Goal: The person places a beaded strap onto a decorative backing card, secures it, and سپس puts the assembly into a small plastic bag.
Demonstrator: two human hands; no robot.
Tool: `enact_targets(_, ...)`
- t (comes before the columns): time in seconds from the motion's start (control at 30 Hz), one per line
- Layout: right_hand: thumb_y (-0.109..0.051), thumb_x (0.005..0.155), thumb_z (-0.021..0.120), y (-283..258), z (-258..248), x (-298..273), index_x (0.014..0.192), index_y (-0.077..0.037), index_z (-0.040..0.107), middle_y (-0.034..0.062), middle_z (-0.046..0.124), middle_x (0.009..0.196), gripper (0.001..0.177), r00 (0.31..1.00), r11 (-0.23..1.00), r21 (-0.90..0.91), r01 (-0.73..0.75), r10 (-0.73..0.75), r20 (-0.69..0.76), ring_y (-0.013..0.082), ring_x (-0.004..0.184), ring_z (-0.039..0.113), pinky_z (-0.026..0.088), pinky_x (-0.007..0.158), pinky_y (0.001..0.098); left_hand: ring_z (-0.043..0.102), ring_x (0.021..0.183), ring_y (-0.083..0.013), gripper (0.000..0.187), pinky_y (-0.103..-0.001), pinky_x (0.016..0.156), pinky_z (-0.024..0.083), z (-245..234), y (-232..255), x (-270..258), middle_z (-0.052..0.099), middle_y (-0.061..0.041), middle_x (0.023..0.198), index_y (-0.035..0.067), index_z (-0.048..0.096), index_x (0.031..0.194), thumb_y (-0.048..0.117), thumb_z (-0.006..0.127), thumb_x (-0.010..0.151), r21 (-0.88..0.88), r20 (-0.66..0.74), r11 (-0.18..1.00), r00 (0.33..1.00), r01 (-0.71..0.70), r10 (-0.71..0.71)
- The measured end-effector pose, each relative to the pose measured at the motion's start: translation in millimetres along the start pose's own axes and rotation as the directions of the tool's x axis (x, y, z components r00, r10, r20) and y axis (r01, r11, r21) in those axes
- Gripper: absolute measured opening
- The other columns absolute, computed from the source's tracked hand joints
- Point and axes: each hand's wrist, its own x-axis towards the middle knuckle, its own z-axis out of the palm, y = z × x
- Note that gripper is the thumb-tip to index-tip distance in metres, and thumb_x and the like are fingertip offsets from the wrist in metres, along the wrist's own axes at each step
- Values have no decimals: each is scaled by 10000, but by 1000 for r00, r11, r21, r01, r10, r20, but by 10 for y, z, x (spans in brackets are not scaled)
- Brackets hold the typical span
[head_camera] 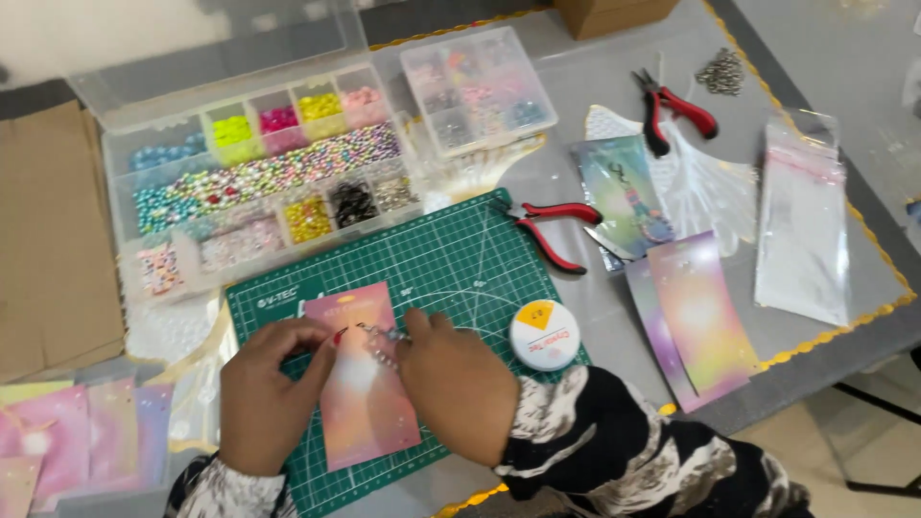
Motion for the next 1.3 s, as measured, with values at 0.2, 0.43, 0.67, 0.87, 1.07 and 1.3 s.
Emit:
enact_targets(0.2,-143,688,676,231,-222,222,920,-53,677,152,587,984,249,996,937,347,-33,2,88,407,781,603,494,573,544,721,875,-150,113,-297,873,591,121,163,-36,790,-41,978,67,788,966,141,754,887,-174,-19,902,914,396,-405)
enact_targets(0.43,-261,860,699,519,-416,301,1070,-99,526,115,566,1085,317,994,659,752,-10,-76,80,274,808,570,449,691,413,666,890,-137,108,-276,820,536,149,153,-25,769,-72,1009,38,737,1037,100,738,949,-357,-60,806,849,473,-525)
enact_targets(0.67,91,838,585,342,25,290,1219,-17,522,225,604,1057,401,999,928,370,-44,51,-9,387,902,621,570,603,451,724,966,-181,69,-290,925,587,158,207,21,767,-112,1082,43,662,1052,90,637,1008,-424,-51,804,875,418,-481)
enact_targets(0.87,96,775,605,498,-56,270,1140,1,562,223,604,941,380,999,943,331,-37,32,21,430,660,640,518,491,526,709,900,-156,49,-287,883,574,129,115,46,766,-77,985,74,685,1000,117,665,989,-429,-35,806,884,407,-465)
enact_targets(1.07,-169,926,656,929,-442,380,957,33,745,305,737,857,222,989,897,439,-47,-20,146,494,847,725,570,734,572,720,830,-132,123,-310,809,584,137,55,68,759,-115,924,18,727,1050,68,711,939,-541,-52,764,892,352,-449)
enact_targets(1.3,-261,908,665,724,-994,304,1057,-51,731,176,782,842,266,937,788,517,-333,214,277,375,855,766,569,788,465,764,795,-159,109,-293,764,596,176,-64,55,772,-142,915,36,743,1028,59,723,923,-608,-13,700,877,375,-480)
